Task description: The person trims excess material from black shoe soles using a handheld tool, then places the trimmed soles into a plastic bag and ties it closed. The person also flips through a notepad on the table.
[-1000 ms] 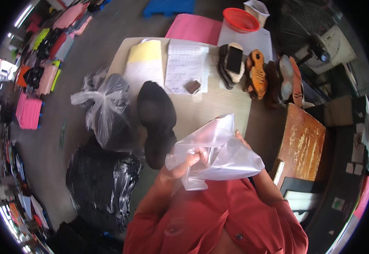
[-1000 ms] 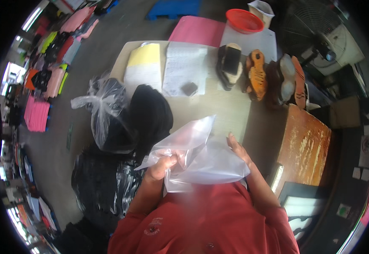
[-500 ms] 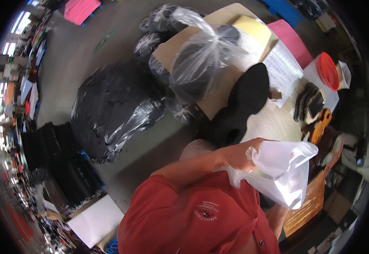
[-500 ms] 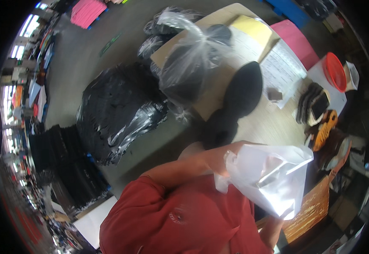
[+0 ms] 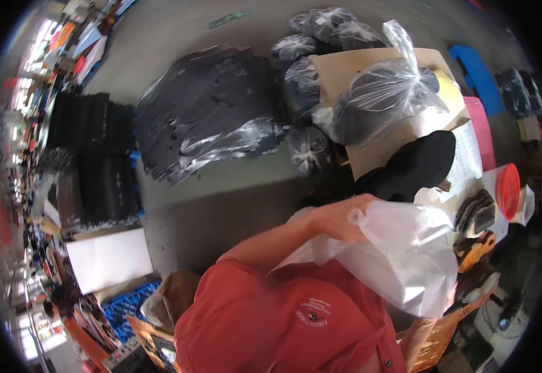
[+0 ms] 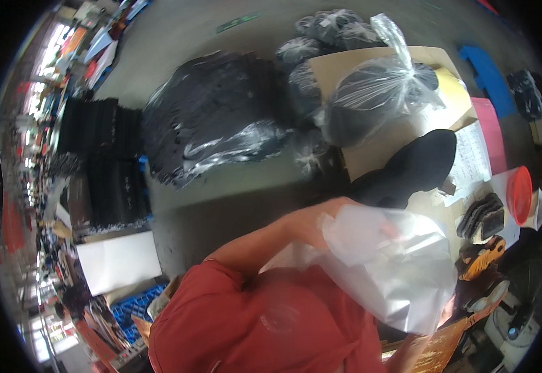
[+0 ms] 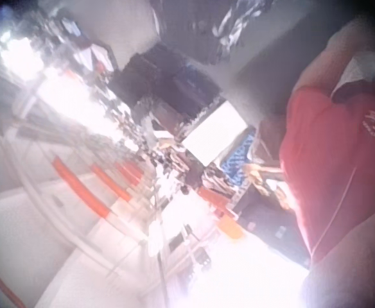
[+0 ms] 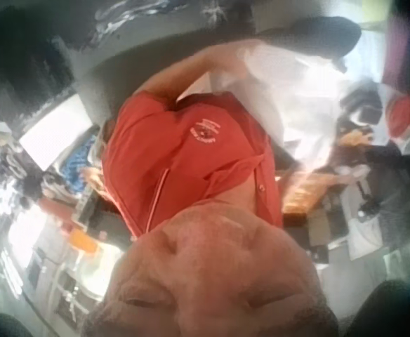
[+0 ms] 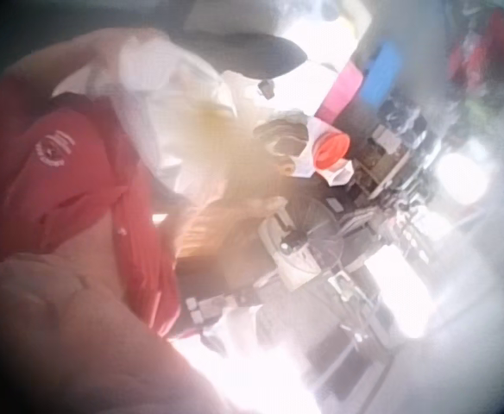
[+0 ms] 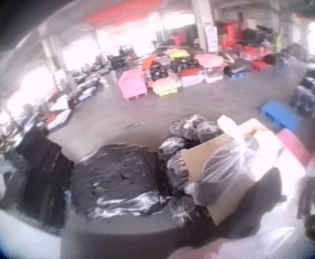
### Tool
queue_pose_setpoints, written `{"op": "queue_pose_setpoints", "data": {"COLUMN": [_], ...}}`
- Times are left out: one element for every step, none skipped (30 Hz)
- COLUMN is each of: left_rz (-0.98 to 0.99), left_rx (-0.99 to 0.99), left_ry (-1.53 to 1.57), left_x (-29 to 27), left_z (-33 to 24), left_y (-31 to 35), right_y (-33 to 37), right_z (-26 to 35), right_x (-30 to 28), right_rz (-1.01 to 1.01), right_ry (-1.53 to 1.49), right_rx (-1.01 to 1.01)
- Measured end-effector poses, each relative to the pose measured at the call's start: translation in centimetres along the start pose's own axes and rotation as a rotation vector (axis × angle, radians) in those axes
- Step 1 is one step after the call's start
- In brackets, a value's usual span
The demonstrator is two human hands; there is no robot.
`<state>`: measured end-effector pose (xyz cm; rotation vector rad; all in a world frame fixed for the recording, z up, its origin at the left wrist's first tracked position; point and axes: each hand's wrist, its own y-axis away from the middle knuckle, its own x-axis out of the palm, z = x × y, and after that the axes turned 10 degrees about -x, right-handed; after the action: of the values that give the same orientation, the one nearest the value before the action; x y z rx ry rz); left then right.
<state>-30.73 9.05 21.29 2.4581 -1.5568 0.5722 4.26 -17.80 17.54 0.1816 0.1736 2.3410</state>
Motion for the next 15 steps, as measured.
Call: {"op": "queue_pose_setpoints", "data": {"left_rz": [-0.07,-0.141,-0.223,-0.293,-0.363,-0.427,-0.497,-0.579,-0.6,-0.645,-0.69,-0.736,-0.762,-0.786,-0.808], "left_rx": [-0.038,-0.073,-0.166,-0.229,-0.291,-0.361,-0.326,-0.34,-0.263,-0.334,-0.412,-0.474,-0.546,-0.606,-0.668], "left_ry": [-0.019,-0.026,-0.066,-0.066,-0.061,-0.033,0.004,0.047,0.053,0.058,0.061,0.064,0.064,0.066,0.068], "left_x": [0.1,0.2,0.3,0.4,0.7,0.8,1.3,1.7,1.8,1.7,1.6,1.2,0.6,-0.1,-0.9], "left_z": [0.5,1.1,1.7,2.3,2.8,3.1,3.8,4.4,5.0,5.6,6.2,6.8,7.6,8.6,9.6], "left_y": [1.9,3.8,5.8,8.0,10.0,12.0,13.4,14.4,15.2,15.6,16.0,16.4,16.4,16.0,15.7], "right_y": [-0.3,-0.8,-1.3,-1.7,-2.2,-2.3,-2.3,-1.7,-1.1,-0.2,0.6,1.2,1.9,3.3,3.7], "right_z": [-0.2,-0.4,-0.5,-0.4,-0.2,0.2,0.9,1.5,2.3,2.6,3.3,4.4,5.2,6.2,6.8], "right_x": [-0.1,0.1,0.4,0.9,1.7,2.6,3.5,4.4,5.3,6.6,7.6,8.3,9.0,9.4,10.3], "right_rz": [0.027,0.069,0.116,0.174,0.172,0.264,0.256,0.221,0.124,0.09,0.095,0.18,0.259,0.276,0.303], "right_ry": [0.013,0.046,0.107,0.197,0.184,0.074,-0.17,-0.321,-0.315,-0.271,-0.179,0.023,0.092,0.017,0.019], "right_rx": [-0.03,-0.078,-0.149,-0.282,-0.285,-0.243,-0.061,0.036,0.083,0.042,0.016,-0.088,-0.155,-0.137,-0.181]}}
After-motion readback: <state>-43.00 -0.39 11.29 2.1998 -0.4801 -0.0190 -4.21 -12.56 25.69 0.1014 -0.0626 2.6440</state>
